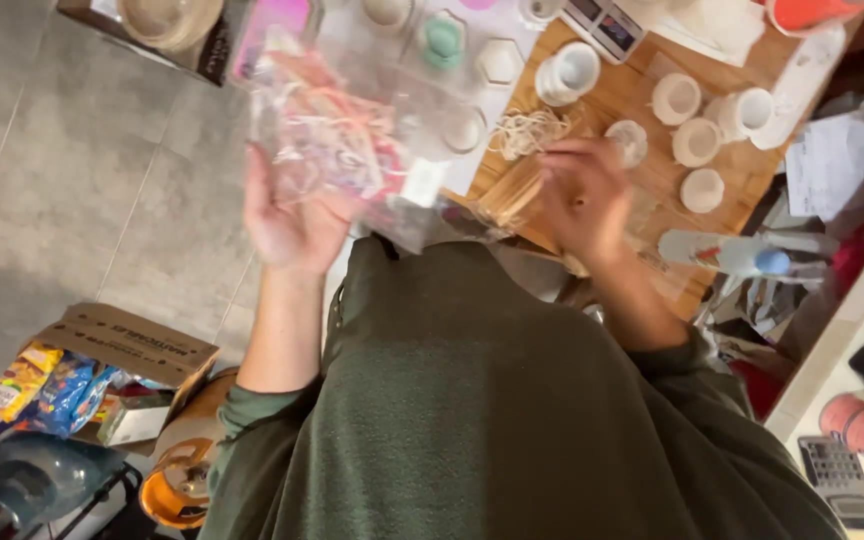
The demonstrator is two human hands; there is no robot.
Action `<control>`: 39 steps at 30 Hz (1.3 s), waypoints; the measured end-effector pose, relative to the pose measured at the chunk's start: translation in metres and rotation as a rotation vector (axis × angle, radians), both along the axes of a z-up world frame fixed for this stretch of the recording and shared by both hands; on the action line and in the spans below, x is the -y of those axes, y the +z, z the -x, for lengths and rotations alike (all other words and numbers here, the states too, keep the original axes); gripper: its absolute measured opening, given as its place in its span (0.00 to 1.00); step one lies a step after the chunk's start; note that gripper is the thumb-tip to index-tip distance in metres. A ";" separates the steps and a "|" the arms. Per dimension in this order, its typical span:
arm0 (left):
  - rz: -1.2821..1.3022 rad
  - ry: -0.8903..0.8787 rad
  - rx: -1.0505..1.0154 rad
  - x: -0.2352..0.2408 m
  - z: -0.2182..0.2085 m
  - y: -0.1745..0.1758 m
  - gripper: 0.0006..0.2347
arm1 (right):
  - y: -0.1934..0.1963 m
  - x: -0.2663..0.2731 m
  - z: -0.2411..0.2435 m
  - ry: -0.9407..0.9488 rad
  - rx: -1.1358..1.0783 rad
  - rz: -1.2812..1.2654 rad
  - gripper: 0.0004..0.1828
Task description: The person handles a plastic bag of colorful rubber bands, placing it into a black box. They then pick up a small white object from the table and manipulate it with both hands, appearing to tie or twist it.
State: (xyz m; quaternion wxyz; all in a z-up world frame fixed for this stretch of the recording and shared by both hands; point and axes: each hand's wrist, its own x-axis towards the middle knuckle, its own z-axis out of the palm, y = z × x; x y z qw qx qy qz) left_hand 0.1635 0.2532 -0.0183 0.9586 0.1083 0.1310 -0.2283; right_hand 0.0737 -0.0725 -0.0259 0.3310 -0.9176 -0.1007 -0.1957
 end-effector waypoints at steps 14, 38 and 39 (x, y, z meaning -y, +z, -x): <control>0.145 -0.469 0.340 0.188 0.118 0.034 0.23 | 0.161 0.057 0.106 0.357 0.263 0.312 0.11; 0.357 -0.505 0.323 0.194 0.158 0.016 0.24 | 0.167 0.068 0.127 0.555 0.098 0.333 0.16; 0.365 -0.504 0.317 0.192 0.157 0.011 0.25 | 0.172 0.064 0.121 0.567 0.084 0.369 0.19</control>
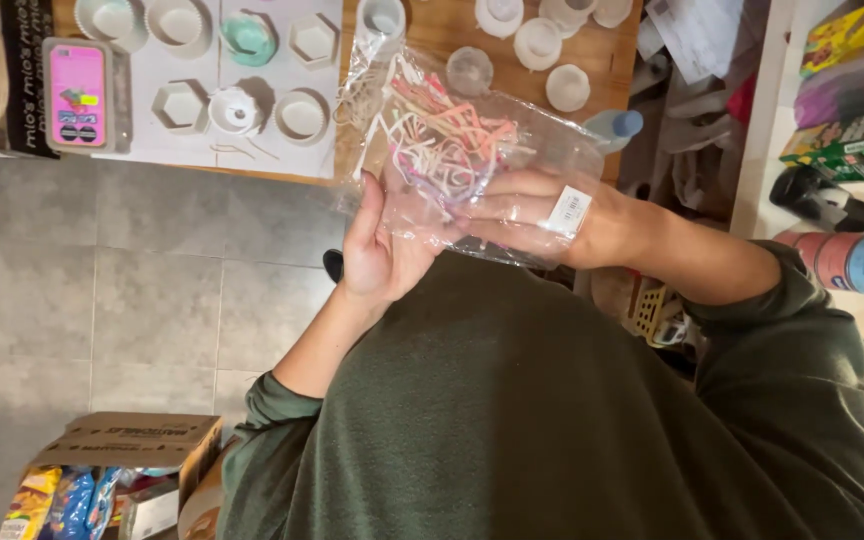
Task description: The person handles a plastic bag of colorful rubber bands, placing it into a black box. They then pick up a small white object from the table and manipulate it with both hands, appearing to tie or twist it.
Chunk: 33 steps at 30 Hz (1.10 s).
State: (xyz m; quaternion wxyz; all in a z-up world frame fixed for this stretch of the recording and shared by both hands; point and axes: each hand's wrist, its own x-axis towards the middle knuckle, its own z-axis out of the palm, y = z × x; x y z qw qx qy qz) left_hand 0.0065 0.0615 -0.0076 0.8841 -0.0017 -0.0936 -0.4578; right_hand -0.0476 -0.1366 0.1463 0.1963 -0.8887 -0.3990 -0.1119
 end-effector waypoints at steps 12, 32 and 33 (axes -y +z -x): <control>0.003 0.070 0.057 -0.022 -0.010 0.030 0.23 | -0.034 -0.021 -0.014 -0.275 -0.164 -0.377 0.18; -0.012 0.033 0.044 -0.019 -0.023 0.024 0.26 | -0.031 -0.027 -0.027 -0.426 0.049 0.000 0.14; -0.011 0.037 0.048 -0.017 -0.024 0.022 0.25 | -0.025 -0.030 -0.031 -0.420 0.083 0.055 0.14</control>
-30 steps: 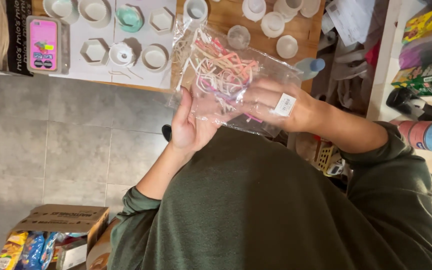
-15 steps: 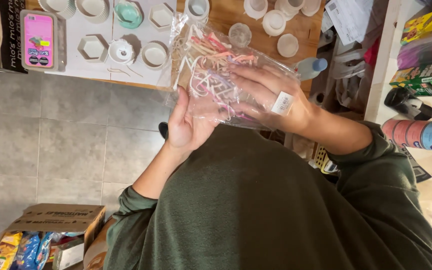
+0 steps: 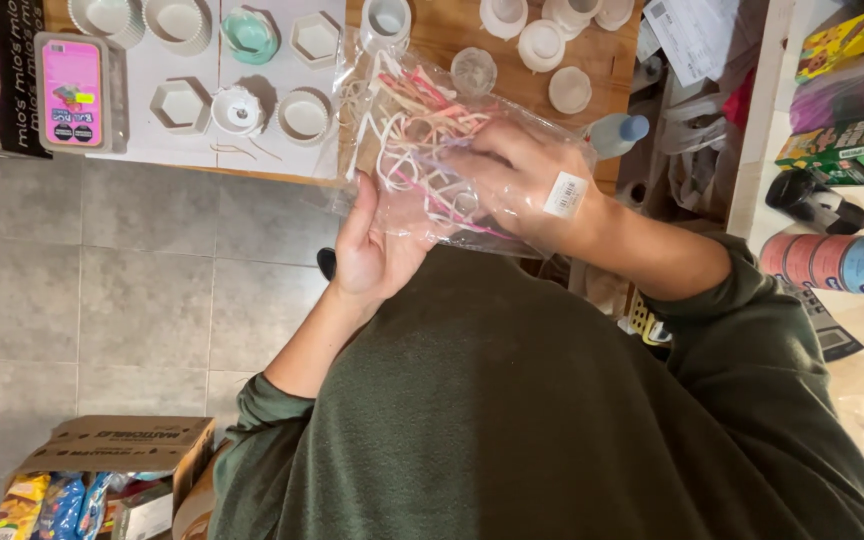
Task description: The person handles a plastic bag of colorful rubber bands, placing it into a black box. They then pick up a small white object from the table and manipulate it with both hands, appearing to tie or twist it.
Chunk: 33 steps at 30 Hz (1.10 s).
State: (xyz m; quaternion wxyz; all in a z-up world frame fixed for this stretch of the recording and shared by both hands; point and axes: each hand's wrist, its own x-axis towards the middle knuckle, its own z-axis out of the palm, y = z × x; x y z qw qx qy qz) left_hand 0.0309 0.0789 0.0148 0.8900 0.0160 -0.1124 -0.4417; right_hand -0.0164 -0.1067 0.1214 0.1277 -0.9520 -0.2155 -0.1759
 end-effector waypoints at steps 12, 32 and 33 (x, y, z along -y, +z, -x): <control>0.013 0.007 -0.050 0.001 0.000 -0.019 0.26 | -0.018 -0.001 -0.010 0.007 0.026 0.072 0.11; 0.009 0.018 -0.416 -0.031 -0.040 -0.037 0.25 | -0.045 0.015 0.002 0.090 0.188 -0.355 0.03; -0.022 0.048 -0.438 -0.034 -0.042 -0.032 0.24 | -0.048 0.014 0.006 -0.039 0.079 -0.650 0.07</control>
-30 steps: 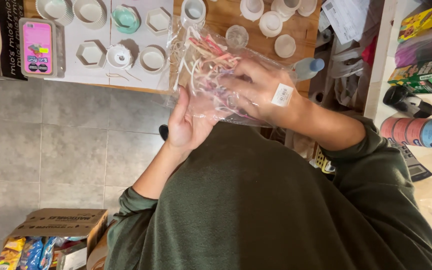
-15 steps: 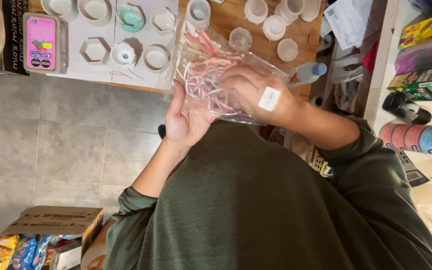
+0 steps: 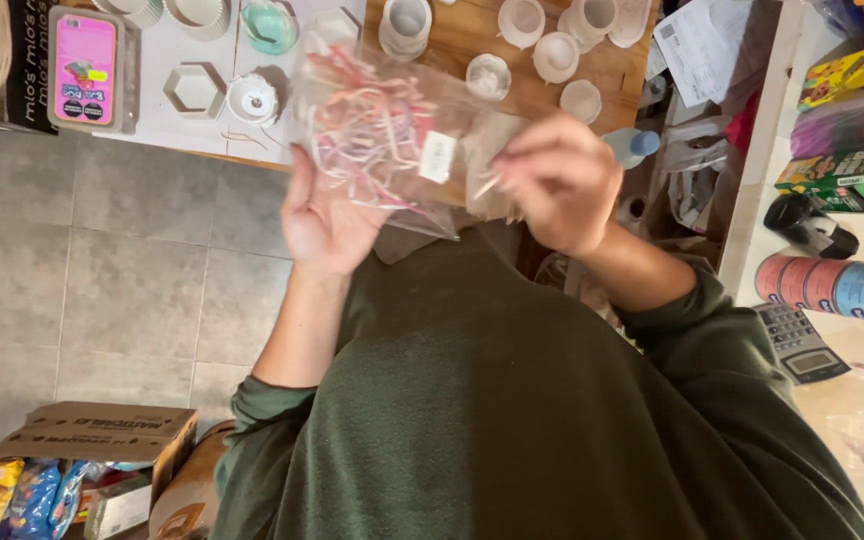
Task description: The person handles a plastic bag of colorful rubber bands, placing it into a black box. They then pick up a small white object from the table and manipulate it with both hands, appearing to tie or twist it.
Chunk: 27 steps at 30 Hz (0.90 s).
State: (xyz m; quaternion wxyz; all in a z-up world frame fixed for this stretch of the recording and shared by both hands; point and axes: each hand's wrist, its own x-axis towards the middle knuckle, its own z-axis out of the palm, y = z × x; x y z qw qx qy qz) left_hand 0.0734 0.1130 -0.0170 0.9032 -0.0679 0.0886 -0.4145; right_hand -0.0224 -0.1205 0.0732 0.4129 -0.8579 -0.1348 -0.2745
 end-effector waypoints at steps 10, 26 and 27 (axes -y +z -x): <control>-0.058 0.357 0.087 -0.106 -0.021 -0.038 0.33 | -0.053 -0.020 -0.050 0.169 -0.514 -1.151 0.08; -0.384 0.482 -0.029 -0.187 -0.023 -0.031 0.31 | -0.286 -0.081 -0.089 -0.259 -0.563 0.505 0.10; -0.424 0.472 -0.033 -0.182 -0.029 -0.023 0.34 | -0.283 -0.073 -0.088 -0.299 -0.655 0.587 0.14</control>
